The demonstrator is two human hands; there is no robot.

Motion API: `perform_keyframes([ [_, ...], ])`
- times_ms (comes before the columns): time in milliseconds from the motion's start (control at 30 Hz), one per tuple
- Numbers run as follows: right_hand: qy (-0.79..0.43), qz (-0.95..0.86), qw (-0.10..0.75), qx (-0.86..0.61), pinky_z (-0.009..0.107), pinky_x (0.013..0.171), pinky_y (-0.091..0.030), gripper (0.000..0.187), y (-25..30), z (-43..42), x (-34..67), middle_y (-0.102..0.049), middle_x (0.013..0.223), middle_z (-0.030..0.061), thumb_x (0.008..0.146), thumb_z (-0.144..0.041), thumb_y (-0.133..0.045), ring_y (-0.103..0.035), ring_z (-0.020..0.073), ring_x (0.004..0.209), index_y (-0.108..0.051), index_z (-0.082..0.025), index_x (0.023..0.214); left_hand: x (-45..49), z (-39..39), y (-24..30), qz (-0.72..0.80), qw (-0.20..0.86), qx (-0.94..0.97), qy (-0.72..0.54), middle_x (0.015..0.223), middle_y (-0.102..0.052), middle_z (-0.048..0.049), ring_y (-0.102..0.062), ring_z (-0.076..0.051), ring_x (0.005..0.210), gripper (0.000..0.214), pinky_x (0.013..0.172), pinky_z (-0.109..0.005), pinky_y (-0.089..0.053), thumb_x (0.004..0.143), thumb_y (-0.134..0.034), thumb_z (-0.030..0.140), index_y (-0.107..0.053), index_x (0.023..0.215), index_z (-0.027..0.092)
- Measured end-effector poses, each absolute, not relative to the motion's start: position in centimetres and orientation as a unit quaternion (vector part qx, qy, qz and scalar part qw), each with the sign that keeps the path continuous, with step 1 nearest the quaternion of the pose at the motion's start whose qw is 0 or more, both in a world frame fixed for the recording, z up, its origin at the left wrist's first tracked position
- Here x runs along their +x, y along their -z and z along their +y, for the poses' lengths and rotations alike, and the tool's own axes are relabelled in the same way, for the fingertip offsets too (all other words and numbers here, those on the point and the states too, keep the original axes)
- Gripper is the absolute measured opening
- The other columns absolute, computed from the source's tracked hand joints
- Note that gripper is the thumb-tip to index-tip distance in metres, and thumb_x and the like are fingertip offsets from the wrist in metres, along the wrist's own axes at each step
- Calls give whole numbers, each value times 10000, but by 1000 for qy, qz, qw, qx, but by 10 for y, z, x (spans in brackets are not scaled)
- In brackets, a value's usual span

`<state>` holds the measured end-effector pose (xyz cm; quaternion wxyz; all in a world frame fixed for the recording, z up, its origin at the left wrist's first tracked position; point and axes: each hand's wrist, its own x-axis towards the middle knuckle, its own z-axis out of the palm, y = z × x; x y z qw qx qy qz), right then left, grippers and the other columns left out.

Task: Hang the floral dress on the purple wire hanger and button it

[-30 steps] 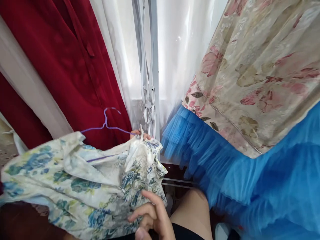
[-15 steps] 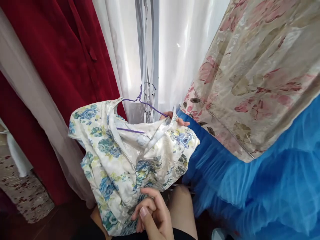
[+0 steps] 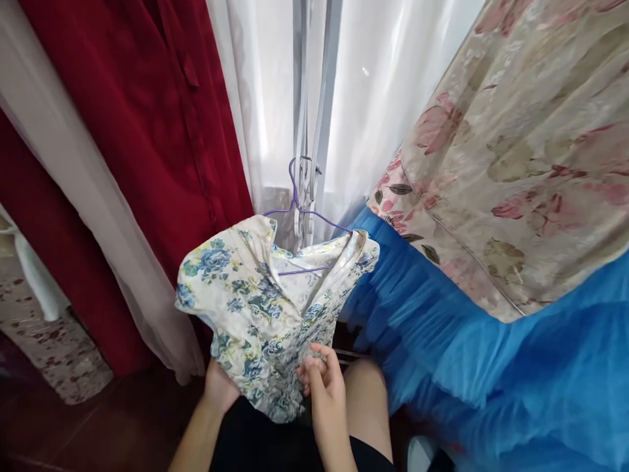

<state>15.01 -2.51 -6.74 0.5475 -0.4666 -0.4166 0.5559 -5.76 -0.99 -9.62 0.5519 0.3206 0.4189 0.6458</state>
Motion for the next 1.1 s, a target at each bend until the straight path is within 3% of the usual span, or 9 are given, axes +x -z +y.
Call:
perform_keyframes([
  [67,-530,-453,541,-470,294,555,-434,451,75,-7,141,-645,676,9,834,-576,-714,-570,207,624,-600,-210,1072,-58,-16,105,424,549,305,-652,1100,-767,-111,-610,-406,1239,607,994,-537,-524,666,-755,753,-774,1054,287],
  [133,-514,-511,516,-456,289,567,-403,368,78,13,133,-590,620,-21,868,-550,-676,-531,189,600,-580,-212,975,-55,-21,109,437,549,313,-640,1054,-778,-94,-642,-402,1199,565,997,-511,-528,567,-893,598,-777,1024,287],
  [200,-509,-566,482,-434,281,556,-358,316,76,30,129,-525,571,-45,908,-519,-623,-472,166,556,-544,-220,845,-50,-25,110,445,555,323,-625,1073,-775,-83,-667,-369,1168,564,1029,-485,-513,597,-916,457,-753,1108,285],
  [433,-485,-592,494,-414,287,578,-315,369,64,35,133,-453,557,-37,958,-392,-545,-409,150,559,-480,-221,638,-57,-24,122,455,539,312,-637,1109,-756,-81,-671,-337,1155,427,1045,-445,-495,731,-841,445,-727,1095,254],
  [567,-510,-527,525,-432,288,564,-287,383,70,15,135,-400,553,-40,945,-371,-563,-357,144,553,-475,-217,605,-60,-20,130,574,287,279,-714,1165,-693,-74,-616,-310,1203,419,1055,-419,-467,803,-782,466,-661,1154,273],
  [667,-518,-528,508,-442,283,540,-270,344,63,3,135,-401,533,-42,918,-357,-588,-349,137,528,-522,-208,616,-35,-27,127,623,141,352,-684,1228,-613,-87,-585,-291,1192,382,1043,-405,-451,858,-737,416,-613,1201,300],
  [833,-541,-580,444,-417,267,538,-296,336,42,-6,136,-469,553,-29,921,-372,-606,-407,130,536,-583,-182,645,17,-28,111,535,210,554,-602,1185,-630,-102,-604,-278,1147,290,1002,-388,-464,935,-635,321,-595,1221,296],
  [1000,-575,-586,411,-397,249,501,-312,380,48,-4,145,-497,495,-34,939,-428,-599,-428,112,474,-598,-179,652,27,-14,108,514,244,579,-584,805,-594,-19,-588,-191,772,108,735,-301,-462,980,-521,261,-555,891,211],
  [1100,-600,-551,419,-401,238,443,-287,374,36,14,148,-502,424,-46,897,-496,-629,-385,97,388,-661,-169,719,25,-15,105,510,241,624,-541,820,-601,-24,-593,-190,797,81,757,-298,-455,955,-513,185,-529,878,206],
])
